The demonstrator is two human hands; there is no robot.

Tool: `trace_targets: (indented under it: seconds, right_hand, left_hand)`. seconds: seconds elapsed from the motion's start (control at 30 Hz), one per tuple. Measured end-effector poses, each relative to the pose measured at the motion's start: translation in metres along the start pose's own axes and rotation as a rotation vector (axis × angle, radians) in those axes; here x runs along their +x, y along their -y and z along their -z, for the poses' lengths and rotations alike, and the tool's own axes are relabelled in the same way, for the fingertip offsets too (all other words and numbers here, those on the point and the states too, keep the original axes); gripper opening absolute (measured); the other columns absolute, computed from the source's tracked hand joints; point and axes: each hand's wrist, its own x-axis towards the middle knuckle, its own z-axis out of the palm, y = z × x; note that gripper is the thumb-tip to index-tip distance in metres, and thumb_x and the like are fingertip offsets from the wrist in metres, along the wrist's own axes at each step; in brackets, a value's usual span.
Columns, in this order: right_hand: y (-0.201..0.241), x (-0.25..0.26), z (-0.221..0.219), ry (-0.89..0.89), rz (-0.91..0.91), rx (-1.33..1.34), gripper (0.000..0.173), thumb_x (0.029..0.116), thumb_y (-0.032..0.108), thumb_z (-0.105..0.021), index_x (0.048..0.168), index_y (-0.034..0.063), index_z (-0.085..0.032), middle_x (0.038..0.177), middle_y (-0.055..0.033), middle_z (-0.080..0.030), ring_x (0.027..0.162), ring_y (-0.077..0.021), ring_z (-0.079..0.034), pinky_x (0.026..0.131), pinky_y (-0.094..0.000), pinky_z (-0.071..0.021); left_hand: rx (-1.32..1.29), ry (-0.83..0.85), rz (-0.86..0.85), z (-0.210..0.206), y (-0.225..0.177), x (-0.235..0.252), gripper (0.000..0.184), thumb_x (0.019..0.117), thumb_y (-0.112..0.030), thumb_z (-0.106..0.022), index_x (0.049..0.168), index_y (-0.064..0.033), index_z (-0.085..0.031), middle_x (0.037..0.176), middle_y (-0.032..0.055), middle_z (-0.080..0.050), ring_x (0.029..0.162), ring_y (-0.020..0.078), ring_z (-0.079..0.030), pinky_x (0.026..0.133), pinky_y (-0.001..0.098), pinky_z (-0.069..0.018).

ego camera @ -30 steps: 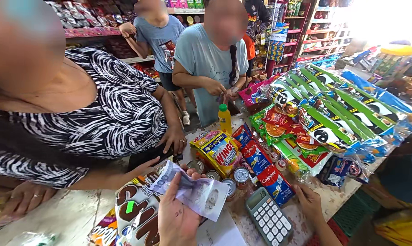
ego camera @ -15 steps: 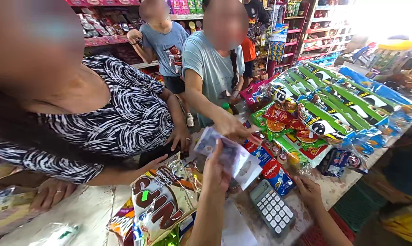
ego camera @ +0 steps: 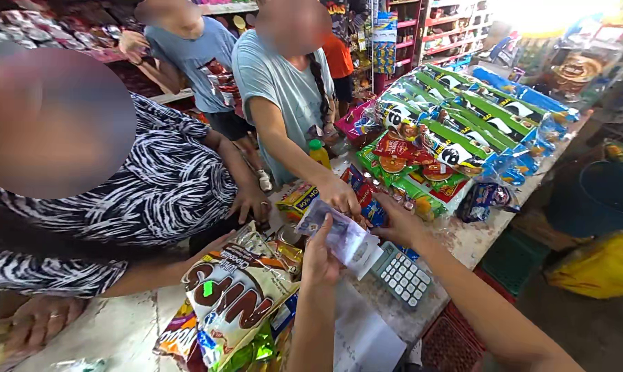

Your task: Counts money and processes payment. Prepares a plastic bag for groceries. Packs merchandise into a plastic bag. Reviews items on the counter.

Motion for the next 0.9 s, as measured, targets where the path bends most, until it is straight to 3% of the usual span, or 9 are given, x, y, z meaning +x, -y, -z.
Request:
trace_targets:
  seconds: [0.1, 0.17, 0.3, 0.4, 0.43, 0.53, 0.7, 0.8, 0.9]
  right_hand:
    - [0.018, 0.024, -0.016, 0.14, 0.067, 0.119, 0.059, 0.0872, 0.02, -0.077, 0.143, 0.0158, -0.059, 0.122, -0.0114, -0.071, 0.103, -0.0285, -0.07, 0.09, -0.0538, -0.0563]
    - [0.025, 0.027, -0.024, 0.133, 0.107, 0.153, 0.032, 0.0936, 0.024, -0.07, 0.122, 0.0101, -0.071, 0.101, -0.0112, -0.075, 0.093, -0.0263, -0.072, 0.087, -0.0536, -0.0568]
    - [0.033, 0.013, -0.028, 0.04, 0.095, 0.085, 0.02, 0.0939, 0.017, -0.067, 0.109, 0.0073, -0.075, 0.09, -0.0113, -0.074, 0.084, -0.0273, -0.072, 0.08, -0.0544, -0.0572]
    - [0.046, -0.013, -0.018, -0.104, 0.122, 0.089, 0.025, 0.0932, 0.014, -0.068, 0.118, 0.0103, -0.074, 0.092, -0.0098, -0.075, 0.083, -0.0267, -0.073, 0.078, -0.0527, -0.0586]
    - [0.047, -0.023, -0.012, -0.148, 0.151, 0.114, 0.029, 0.0933, 0.015, -0.067, 0.122, 0.0123, -0.073, 0.092, -0.0071, -0.075, 0.081, -0.0224, -0.072, 0.075, -0.0477, -0.0594]
    - [0.006, -0.062, 0.006, -0.208, 0.177, 0.155, 0.031, 0.1024, 0.025, -0.061, 0.131, 0.0172, -0.069, 0.111, 0.0034, -0.075, 0.102, -0.0087, -0.07, 0.091, -0.0323, -0.0587]
    - [-0.074, -0.151, -0.001, -0.287, 0.028, -0.098, 0.031, 0.1018, 0.026, -0.056, 0.13, 0.0232, -0.069, 0.115, 0.0054, -0.072, 0.111, -0.0114, -0.064, 0.101, -0.0406, -0.0499]
    - [-0.079, -0.171, -0.014, -0.246, -0.002, -0.189, 0.032, 0.1025, 0.027, -0.054, 0.131, 0.028, -0.068, 0.122, 0.0069, -0.07, 0.119, -0.0136, -0.061, 0.105, -0.044, -0.0457]
    - [-0.073, -0.167, -0.012, -0.196, -0.02, -0.248, 0.029, 0.103, 0.026, -0.053, 0.127, 0.03, -0.069, 0.115, 0.0136, -0.072, 0.119, -0.0108, -0.061, 0.108, -0.0446, -0.0426]
  left_hand:
    - [0.026, -0.01, 0.022, 0.008, -0.002, -0.002, 0.028, 0.1093, -0.021, -0.045, 0.128, -0.0028, -0.055, 0.104, 0.0091, -0.072, 0.092, 0.0158, -0.073, 0.08, 0.0338, -0.0633]
    - [0.052, -0.02, 0.071, 0.009, 0.001, 0.0, 0.029, 0.1084, -0.021, -0.048, 0.13, -0.0024, -0.055, 0.105, 0.0096, -0.072, 0.092, 0.0164, -0.072, 0.08, 0.0342, -0.0632]
    - [0.136, 0.034, 0.098, 0.005, 0.018, 0.005, 0.029, 0.1071, -0.014, -0.05, 0.131, 0.0022, -0.054, 0.107, 0.0121, -0.071, 0.095, 0.0181, -0.072, 0.084, 0.0353, -0.0623]
    - [0.266, 0.098, 0.004, -0.003, 0.025, 0.0, 0.019, 0.1037, -0.007, -0.056, 0.118, 0.0027, -0.063, 0.1, 0.0071, -0.072, 0.091, 0.0127, -0.071, 0.083, 0.03, -0.0608]
    - [0.296, 0.102, -0.015, -0.004, 0.023, -0.002, 0.016, 0.1031, -0.006, -0.056, 0.113, 0.0027, -0.065, 0.094, 0.0057, -0.073, 0.087, 0.0114, -0.071, 0.08, 0.0286, -0.0612]
    - [0.341, 0.089, -0.091, -0.001, 0.013, -0.009, 0.013, 0.1028, -0.005, -0.056, 0.106, 0.0016, -0.066, 0.086, 0.0018, -0.073, 0.079, 0.0084, -0.072, 0.075, 0.0261, -0.062]
    - [0.32, -0.03, -0.217, 0.017, 0.001, -0.013, 0.011, 0.1024, -0.005, -0.056, 0.103, -0.0037, -0.067, 0.087, -0.0012, -0.073, 0.08, 0.0073, -0.071, 0.075, 0.0258, -0.0614]
    - [0.28, -0.069, -0.243, 0.024, -0.002, -0.013, 0.012, 0.102, -0.003, -0.056, 0.101, -0.0057, -0.068, 0.086, -0.002, -0.073, 0.08, 0.0068, -0.071, 0.075, 0.0253, -0.0617]
    - [0.282, -0.081, -0.255, 0.027, -0.003, -0.016, 0.013, 0.1018, -0.003, -0.056, 0.102, -0.0072, -0.068, 0.087, -0.0032, -0.073, 0.081, 0.0057, -0.071, 0.075, 0.0249, -0.0617]
